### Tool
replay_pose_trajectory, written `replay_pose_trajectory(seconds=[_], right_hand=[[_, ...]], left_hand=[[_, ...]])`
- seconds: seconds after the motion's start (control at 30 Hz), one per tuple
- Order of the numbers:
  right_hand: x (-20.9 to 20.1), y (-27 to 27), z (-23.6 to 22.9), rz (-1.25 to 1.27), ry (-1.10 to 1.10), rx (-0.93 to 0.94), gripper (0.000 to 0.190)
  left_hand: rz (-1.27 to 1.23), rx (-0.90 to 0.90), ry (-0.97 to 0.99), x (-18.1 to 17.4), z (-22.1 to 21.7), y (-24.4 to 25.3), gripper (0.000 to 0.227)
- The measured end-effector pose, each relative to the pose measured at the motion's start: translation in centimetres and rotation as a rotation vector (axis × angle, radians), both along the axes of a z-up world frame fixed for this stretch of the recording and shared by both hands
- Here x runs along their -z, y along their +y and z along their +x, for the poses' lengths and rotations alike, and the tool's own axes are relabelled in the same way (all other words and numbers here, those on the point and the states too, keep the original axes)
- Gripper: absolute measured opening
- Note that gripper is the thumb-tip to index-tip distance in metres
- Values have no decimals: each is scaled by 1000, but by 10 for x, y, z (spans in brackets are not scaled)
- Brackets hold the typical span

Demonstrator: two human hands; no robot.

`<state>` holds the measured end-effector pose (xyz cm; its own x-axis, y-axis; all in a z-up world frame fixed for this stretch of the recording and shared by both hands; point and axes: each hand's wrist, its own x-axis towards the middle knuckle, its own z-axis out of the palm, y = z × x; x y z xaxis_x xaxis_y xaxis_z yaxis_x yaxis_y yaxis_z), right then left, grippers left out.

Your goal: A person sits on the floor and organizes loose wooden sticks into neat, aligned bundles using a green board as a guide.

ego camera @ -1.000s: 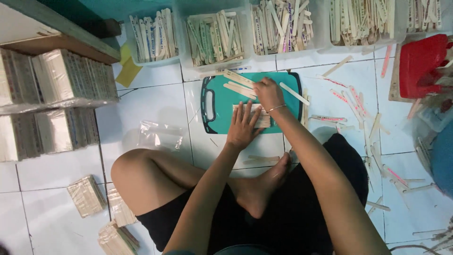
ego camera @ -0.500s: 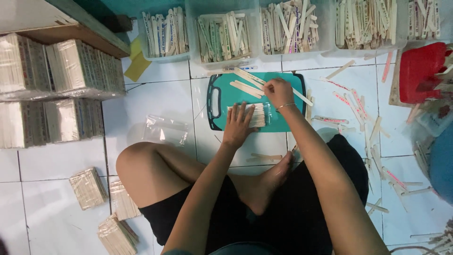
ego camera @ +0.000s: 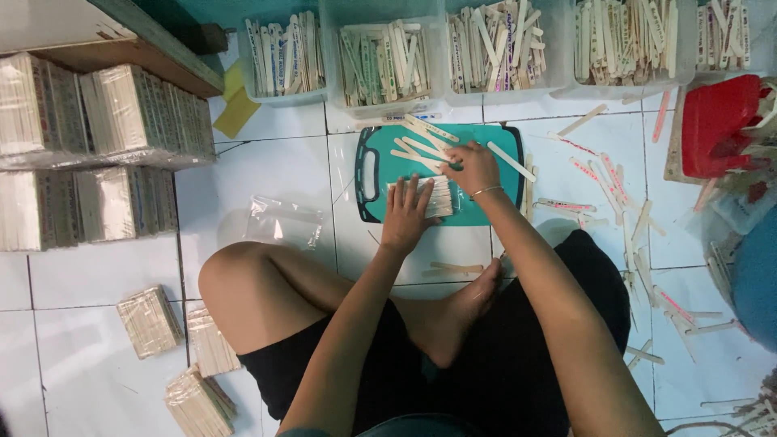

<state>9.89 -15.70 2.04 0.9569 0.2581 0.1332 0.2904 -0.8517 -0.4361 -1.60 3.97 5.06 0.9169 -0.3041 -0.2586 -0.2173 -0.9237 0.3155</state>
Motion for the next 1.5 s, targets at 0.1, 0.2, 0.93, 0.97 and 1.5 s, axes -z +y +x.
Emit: replay_pose_trajectory(seconds=[0.1, 0.2, 0.93, 0.97, 1.5], right_hand=[[-7, 9, -6, 81, 8, -22, 17], [-10, 17, -10, -95, -98, -123, 13], [-38, -114, -70, 145, 173, 136, 6], [-36, -118, -73, 144, 158, 104, 7], [-34, -22, -106, 392, 296, 144, 24]], left_hand=[[12, 5, 1, 4, 0, -1, 85], [46, 12, 6, 7, 0, -1, 87], [41, 1, 45, -18, 10, 10, 83], [28, -13, 54, -19, 11, 9, 81], [84, -24, 28, -9, 7, 1, 88]])
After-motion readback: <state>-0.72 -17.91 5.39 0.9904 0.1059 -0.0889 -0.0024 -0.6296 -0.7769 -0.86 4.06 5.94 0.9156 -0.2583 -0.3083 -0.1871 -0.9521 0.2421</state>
